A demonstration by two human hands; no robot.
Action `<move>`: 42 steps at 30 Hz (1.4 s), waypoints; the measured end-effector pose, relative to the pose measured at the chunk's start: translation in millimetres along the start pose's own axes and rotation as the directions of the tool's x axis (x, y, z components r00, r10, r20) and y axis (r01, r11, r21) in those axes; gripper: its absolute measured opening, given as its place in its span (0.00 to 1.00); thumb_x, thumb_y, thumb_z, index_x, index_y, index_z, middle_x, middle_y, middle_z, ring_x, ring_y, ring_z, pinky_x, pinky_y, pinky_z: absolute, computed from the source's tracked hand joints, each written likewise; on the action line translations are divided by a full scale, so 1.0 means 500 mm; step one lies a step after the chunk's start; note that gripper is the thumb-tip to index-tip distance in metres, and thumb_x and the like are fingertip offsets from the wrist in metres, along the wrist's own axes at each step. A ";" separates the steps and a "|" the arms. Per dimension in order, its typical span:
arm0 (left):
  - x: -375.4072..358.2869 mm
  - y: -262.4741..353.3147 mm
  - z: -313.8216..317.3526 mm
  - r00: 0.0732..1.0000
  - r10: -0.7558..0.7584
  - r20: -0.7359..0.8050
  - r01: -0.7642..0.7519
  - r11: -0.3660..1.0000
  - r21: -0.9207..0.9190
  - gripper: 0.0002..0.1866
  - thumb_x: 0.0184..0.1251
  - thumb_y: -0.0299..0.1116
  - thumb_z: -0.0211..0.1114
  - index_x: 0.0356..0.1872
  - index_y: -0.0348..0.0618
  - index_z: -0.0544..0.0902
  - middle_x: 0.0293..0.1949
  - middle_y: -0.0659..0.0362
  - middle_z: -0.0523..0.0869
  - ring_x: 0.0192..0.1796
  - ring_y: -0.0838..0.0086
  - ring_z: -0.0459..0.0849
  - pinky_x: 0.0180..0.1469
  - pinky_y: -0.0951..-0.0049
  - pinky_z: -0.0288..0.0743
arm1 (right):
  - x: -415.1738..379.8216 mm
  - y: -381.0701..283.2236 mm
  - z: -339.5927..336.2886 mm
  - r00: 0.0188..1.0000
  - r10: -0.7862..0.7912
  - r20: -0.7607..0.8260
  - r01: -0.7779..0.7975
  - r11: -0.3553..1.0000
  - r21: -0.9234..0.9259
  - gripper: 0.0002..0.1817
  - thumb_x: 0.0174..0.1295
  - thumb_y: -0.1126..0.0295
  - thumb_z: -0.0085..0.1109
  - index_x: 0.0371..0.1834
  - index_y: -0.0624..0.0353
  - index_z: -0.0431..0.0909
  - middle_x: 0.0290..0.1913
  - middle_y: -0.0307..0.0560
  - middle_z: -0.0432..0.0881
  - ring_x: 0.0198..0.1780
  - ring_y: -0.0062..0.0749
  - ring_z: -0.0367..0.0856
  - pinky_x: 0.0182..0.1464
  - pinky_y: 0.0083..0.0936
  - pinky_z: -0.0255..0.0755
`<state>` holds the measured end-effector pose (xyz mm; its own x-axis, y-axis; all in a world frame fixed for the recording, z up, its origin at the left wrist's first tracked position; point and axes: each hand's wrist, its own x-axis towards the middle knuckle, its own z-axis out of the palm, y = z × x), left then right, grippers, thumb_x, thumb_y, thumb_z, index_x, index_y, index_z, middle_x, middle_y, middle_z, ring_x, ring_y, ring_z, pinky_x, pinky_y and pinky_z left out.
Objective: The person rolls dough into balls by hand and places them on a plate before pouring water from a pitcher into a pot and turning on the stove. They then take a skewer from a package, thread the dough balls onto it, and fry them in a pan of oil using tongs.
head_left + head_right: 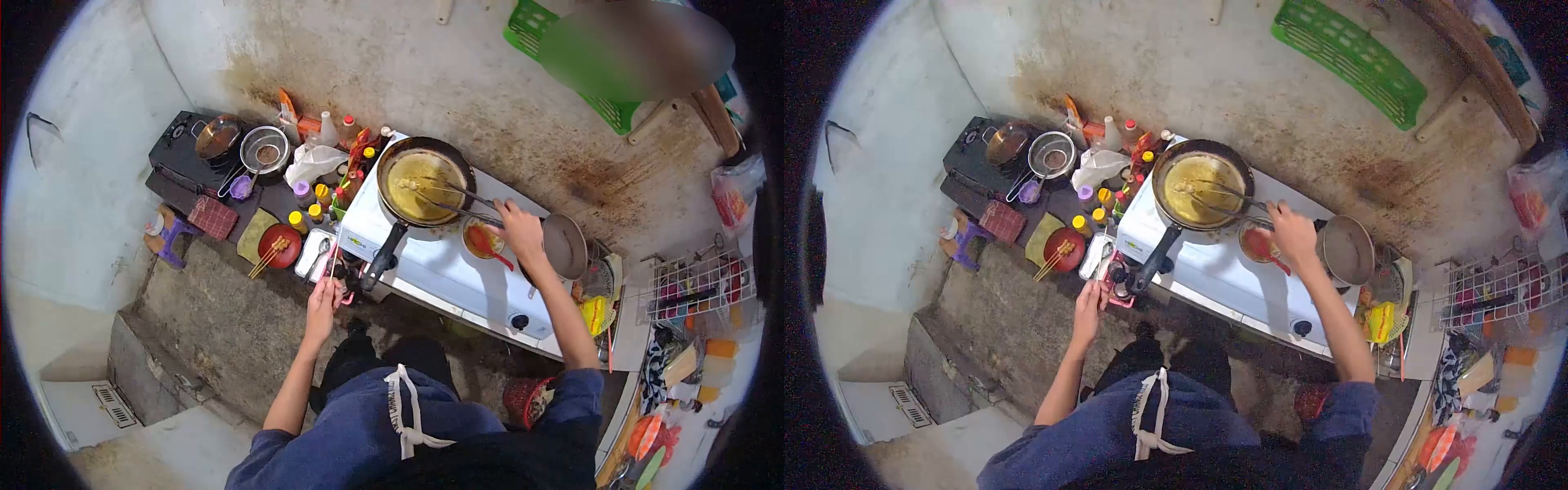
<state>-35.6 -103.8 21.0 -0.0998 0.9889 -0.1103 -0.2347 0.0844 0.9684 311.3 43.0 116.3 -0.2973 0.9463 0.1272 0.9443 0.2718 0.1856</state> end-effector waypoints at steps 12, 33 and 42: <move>0.008 -0.014 -0.045 0.998 -0.042 -0.048 0.041 0.999 -0.025 0.14 0.70 0.43 0.41 0.31 0.46 0.69 0.17 0.70 0.62 0.18 0.88 0.55 0.20 0.86 0.47 | 0.099 -0.015 -0.013 0.990 -0.052 0.134 0.054 0.998 -0.016 0.26 0.44 0.50 0.61 0.43 0.54 0.75 0.39 0.44 0.75 0.37 0.41 0.78 0.36 0.33 0.72; 0.120 -0.193 -0.073 0.958 -0.281 -0.059 0.271 0.952 -0.142 0.14 0.67 0.43 0.45 0.24 0.48 0.64 0.15 0.69 0.62 0.15 0.86 0.59 0.16 0.84 0.52 | 0.103 -0.024 0.000 0.986 -0.135 0.096 0.146 0.981 -0.124 0.29 0.42 0.50 0.62 0.48 0.50 0.72 0.41 0.44 0.74 0.34 0.37 0.79 0.33 0.29 0.74; 0.219 -0.330 0.046 0.993 0.078 -0.091 -0.030 0.897 0.440 0.17 0.49 0.34 0.66 0.29 0.34 0.68 0.24 0.53 0.80 0.29 0.68 0.81 0.31 0.73 0.72 | 0.012 -0.047 -0.056 0.999 -0.011 0.034 0.014 0.997 -0.081 0.31 0.44 0.48 0.60 0.51 0.51 0.70 0.39 0.44 0.74 0.35 0.35 0.79 0.32 0.29 0.73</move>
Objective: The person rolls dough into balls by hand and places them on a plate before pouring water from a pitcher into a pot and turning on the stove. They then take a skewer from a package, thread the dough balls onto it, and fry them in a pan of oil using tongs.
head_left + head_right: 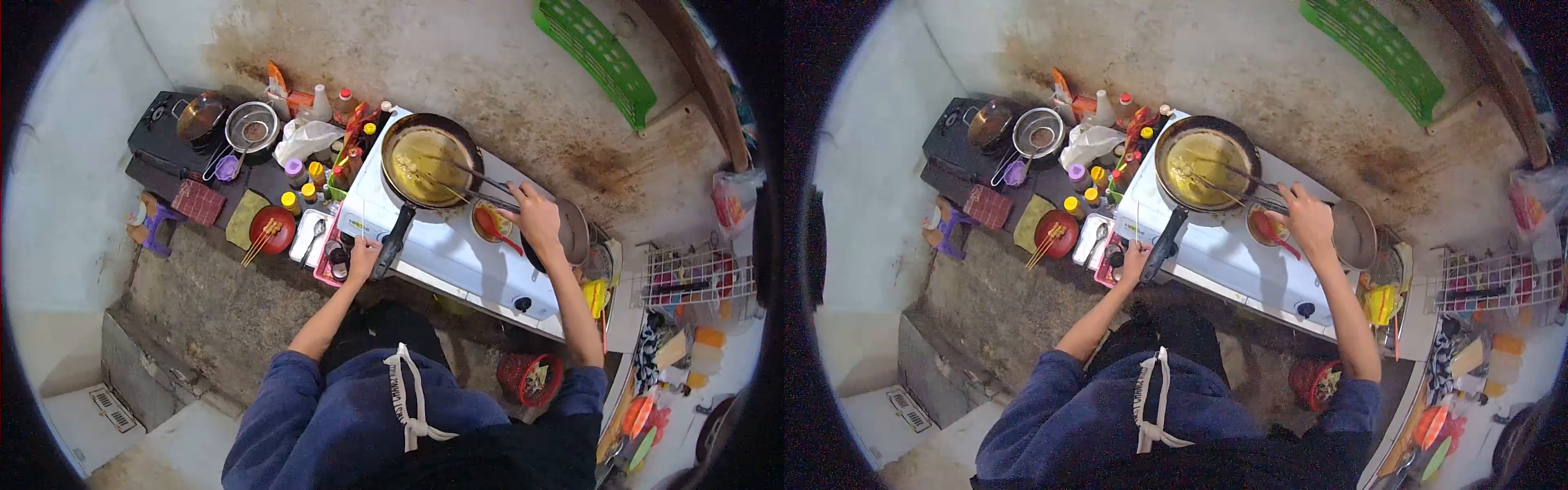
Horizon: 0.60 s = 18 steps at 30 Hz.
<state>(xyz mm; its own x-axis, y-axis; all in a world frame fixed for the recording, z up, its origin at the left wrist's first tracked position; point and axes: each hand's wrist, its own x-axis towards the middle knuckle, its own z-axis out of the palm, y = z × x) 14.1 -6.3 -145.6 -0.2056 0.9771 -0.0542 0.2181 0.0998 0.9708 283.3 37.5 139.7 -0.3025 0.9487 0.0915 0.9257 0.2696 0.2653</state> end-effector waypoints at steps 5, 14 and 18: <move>-0.009 0.032 0.019 0.996 -0.089 0.016 0.087 0.993 0.074 0.17 0.47 0.32 0.66 0.28 0.35 0.65 0.25 0.49 0.80 0.30 0.62 0.82 0.32 0.69 0.72 | -0.086 -0.033 0.023 0.910 0.414 -0.021 -0.347 0.790 0.506 0.35 0.46 0.45 0.60 0.49 0.64 0.70 0.42 0.56 0.75 0.41 0.50 0.76 0.43 0.35 0.69; -0.021 -0.037 0.048 0.990 0.040 -0.132 -0.019 0.988 0.156 0.27 0.39 0.43 0.74 0.26 0.39 0.64 0.18 0.59 0.72 0.22 0.72 0.73 0.27 0.73 0.68 | -0.216 -0.226 0.184 0.713 0.516 0.475 -0.422 -0.224 0.878 0.23 0.58 0.61 0.55 0.50 0.65 0.65 0.38 0.43 0.75 0.39 0.22 0.70 0.44 0.19 0.64; -0.030 0.009 0.033 0.995 0.043 -0.086 -0.025 0.981 0.191 0.28 0.39 0.44 0.74 0.26 0.40 0.63 0.20 0.57 0.72 0.23 0.71 0.71 0.27 0.73 0.67 | -0.230 -0.297 0.208 0.671 0.530 0.518 -0.433 -0.288 0.854 0.25 0.58 0.63 0.56 0.52 0.65 0.61 0.36 0.42 0.74 0.38 0.21 0.70 0.42 0.17 0.64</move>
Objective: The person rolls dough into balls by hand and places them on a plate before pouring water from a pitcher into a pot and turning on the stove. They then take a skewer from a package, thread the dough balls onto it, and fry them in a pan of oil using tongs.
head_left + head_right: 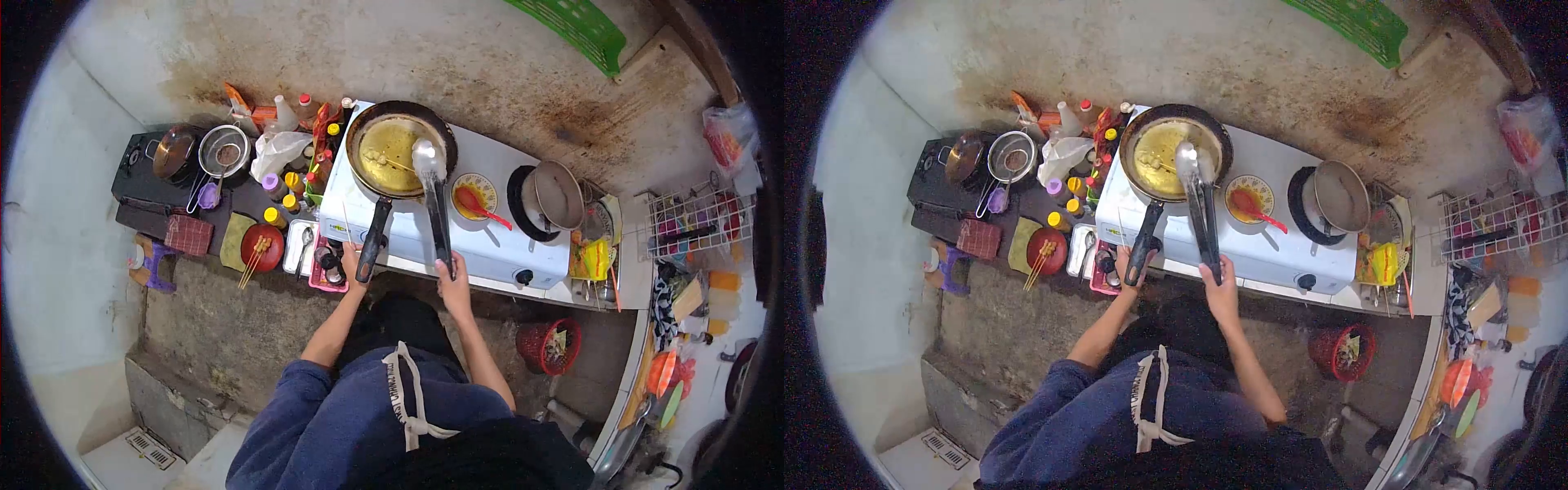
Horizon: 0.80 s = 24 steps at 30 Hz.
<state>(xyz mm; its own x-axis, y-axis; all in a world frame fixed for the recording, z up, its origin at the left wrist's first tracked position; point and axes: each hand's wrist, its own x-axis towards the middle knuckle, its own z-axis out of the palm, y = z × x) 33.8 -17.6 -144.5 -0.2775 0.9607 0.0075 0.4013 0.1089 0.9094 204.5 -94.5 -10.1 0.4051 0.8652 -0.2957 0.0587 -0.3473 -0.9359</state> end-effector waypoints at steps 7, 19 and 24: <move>0.010 0.008 -0.008 0.993 0.017 0.113 -0.026 0.996 0.086 0.26 0.48 0.49 0.66 0.28 0.38 0.62 0.19 0.50 0.75 0.23 0.55 0.76 0.29 0.63 0.68 | 0.003 0.013 0.003 0.940 -0.296 -0.172 0.258 0.943 -0.210 0.28 0.57 0.65 0.57 0.56 0.64 0.58 0.38 0.43 0.69 0.33 0.22 0.70 0.34 0.18 0.65; 0.014 -0.079 0.023 0.984 0.112 0.138 -0.104 0.993 -0.064 0.18 0.57 0.41 0.60 0.27 0.39 0.62 0.18 0.50 0.73 0.22 0.54 0.75 0.28 0.62 0.67 | 0.206 -0.038 -0.401 0.718 -0.492 -0.492 -0.014 0.696 -0.718 0.39 0.49 0.56 0.61 0.54 0.76 0.57 0.54 0.68 0.63 0.57 0.56 0.62 0.59 0.35 0.56; 0.011 -0.037 -0.048 0.972 0.232 0.033 -0.226 0.965 -0.132 0.12 0.64 0.36 0.52 0.28 0.41 0.61 0.23 0.58 0.75 0.25 0.69 0.74 0.29 0.71 0.67 | 0.199 -0.038 -0.418 0.805 -0.349 -0.479 -0.058 0.758 -0.650 0.38 0.48 0.58 0.62 0.53 0.76 0.59 0.49 0.70 0.66 0.53 0.56 0.64 0.56 0.36 0.59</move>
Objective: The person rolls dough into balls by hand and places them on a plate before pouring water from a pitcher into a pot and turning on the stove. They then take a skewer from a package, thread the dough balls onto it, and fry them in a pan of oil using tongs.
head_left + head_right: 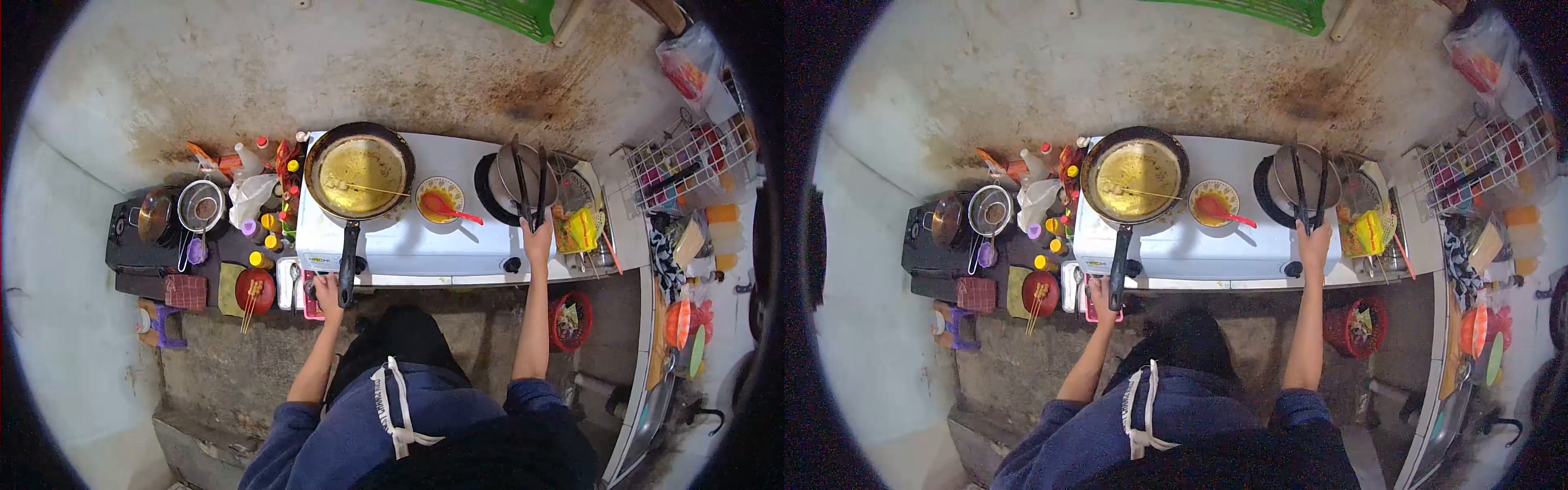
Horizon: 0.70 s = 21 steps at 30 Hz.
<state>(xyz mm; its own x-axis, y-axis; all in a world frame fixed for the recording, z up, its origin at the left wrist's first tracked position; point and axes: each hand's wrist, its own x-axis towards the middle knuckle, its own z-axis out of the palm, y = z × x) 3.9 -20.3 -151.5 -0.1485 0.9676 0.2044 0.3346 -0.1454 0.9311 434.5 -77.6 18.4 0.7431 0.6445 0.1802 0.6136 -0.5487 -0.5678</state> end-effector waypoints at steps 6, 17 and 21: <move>0.031 0.115 -0.073 0.793 -0.499 0.348 0.608 0.686 -0.401 0.10 0.67 0.38 0.48 0.34 0.42 0.66 0.30 0.60 0.77 0.27 0.80 0.75 0.31 0.80 0.69 | -0.021 0.025 -0.019 0.997 -0.079 0.013 0.078 0.996 0.036 0.36 0.47 0.60 0.63 0.52 0.75 0.60 0.46 0.68 0.67 0.52 0.57 0.64 0.54 0.36 0.59; 0.058 0.217 -0.060 0.697 -0.399 0.596 0.593 0.788 -0.166 0.15 0.63 0.38 0.55 0.33 0.41 0.59 0.32 0.56 0.79 0.17 0.78 0.74 0.15 0.80 0.67 | -0.352 -0.202 0.128 0.930 -0.199 0.310 0.023 0.872 0.489 0.13 0.56 0.69 0.54 0.42 0.60 0.66 0.39 0.43 0.69 0.42 0.33 0.69 0.44 0.25 0.66; 0.040 0.217 -0.039 0.805 -0.375 0.459 0.498 0.848 -0.181 0.13 0.64 0.37 0.54 0.32 0.43 0.60 0.22 0.60 0.74 0.09 0.81 0.66 0.08 0.81 0.57 | -0.445 -0.207 0.304 0.427 -0.129 0.895 -0.770 0.467 0.435 0.12 0.62 0.62 0.47 0.45 0.54 0.70 0.39 0.39 0.74 0.42 0.25 0.73 0.41 0.23 0.68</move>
<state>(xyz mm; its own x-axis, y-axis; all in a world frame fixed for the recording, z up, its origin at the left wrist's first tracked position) 18.8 -20.9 -40.7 0.1819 0.9285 -0.3236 0.0418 0.3215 0.9460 165.0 -83.1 -85.0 -0.0006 0.8225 -0.5688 -0.4016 -0.5211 -0.7531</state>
